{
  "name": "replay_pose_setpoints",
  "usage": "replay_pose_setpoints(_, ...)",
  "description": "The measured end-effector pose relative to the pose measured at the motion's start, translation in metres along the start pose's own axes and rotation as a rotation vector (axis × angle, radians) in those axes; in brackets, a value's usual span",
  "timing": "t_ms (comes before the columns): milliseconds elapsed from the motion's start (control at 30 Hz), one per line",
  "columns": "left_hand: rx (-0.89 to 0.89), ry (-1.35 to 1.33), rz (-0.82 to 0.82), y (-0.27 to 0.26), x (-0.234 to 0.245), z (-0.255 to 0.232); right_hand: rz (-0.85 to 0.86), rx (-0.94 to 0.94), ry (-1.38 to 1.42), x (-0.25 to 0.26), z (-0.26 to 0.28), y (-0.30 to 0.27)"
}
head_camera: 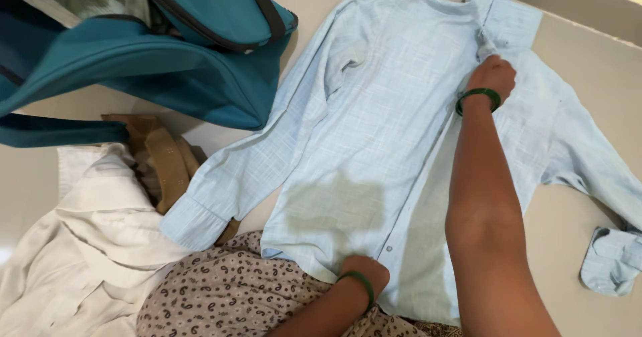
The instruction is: The person sits on the floor and folds a light blue long-sleeved shirt. They smooth the fabric, fold the sleeves inward, and button the shirt while arranging it on the floor.
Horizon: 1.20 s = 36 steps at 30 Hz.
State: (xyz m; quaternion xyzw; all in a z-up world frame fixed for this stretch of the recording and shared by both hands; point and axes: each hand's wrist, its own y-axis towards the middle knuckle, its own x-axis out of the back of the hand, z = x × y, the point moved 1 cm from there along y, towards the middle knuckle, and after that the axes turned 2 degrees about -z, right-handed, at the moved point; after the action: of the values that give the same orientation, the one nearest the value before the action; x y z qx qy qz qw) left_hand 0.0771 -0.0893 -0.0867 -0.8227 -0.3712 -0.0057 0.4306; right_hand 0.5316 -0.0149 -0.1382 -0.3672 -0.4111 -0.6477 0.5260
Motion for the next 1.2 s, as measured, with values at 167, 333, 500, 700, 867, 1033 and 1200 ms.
replay_pose_setpoints(167, 0.035, -0.115, 0.003, 0.001, -0.005, -0.003, -0.072, 0.140, -0.206, -0.012, 0.013, -0.008)
replay_pose_setpoints(333, 0.016, -0.099, 0.142, 0.002, 0.004, 0.000, 0.011, 0.145, -0.237, -0.010, 0.021, -0.014)
replay_pose_setpoints(500, 0.026, -0.087, 0.056, 0.003, -0.007, -0.002, 0.058, 0.161, -0.175, -0.018, 0.010, 0.010)
replay_pose_setpoints(700, -0.065, 0.121, 0.032, 0.003, -0.008, -0.014, 0.058, 0.324, 0.408, 0.001, 0.033, -0.006)
replay_pose_setpoints(867, -0.185, 0.263, -0.372, -0.003, -0.013, -0.017, 0.346, 0.735, 0.095, -0.030, 0.063, -0.022)
replay_pose_setpoints(1033, -0.014, 0.205, -0.197, 0.000, -0.012, -0.012, 0.477, 0.650, -0.185, -0.061, 0.072, -0.039)
replay_pose_setpoints(1200, -0.050, 0.208, -0.103, -0.001, -0.003, -0.004, 0.777, 0.485, 0.109, -0.043, 0.085, 0.001)
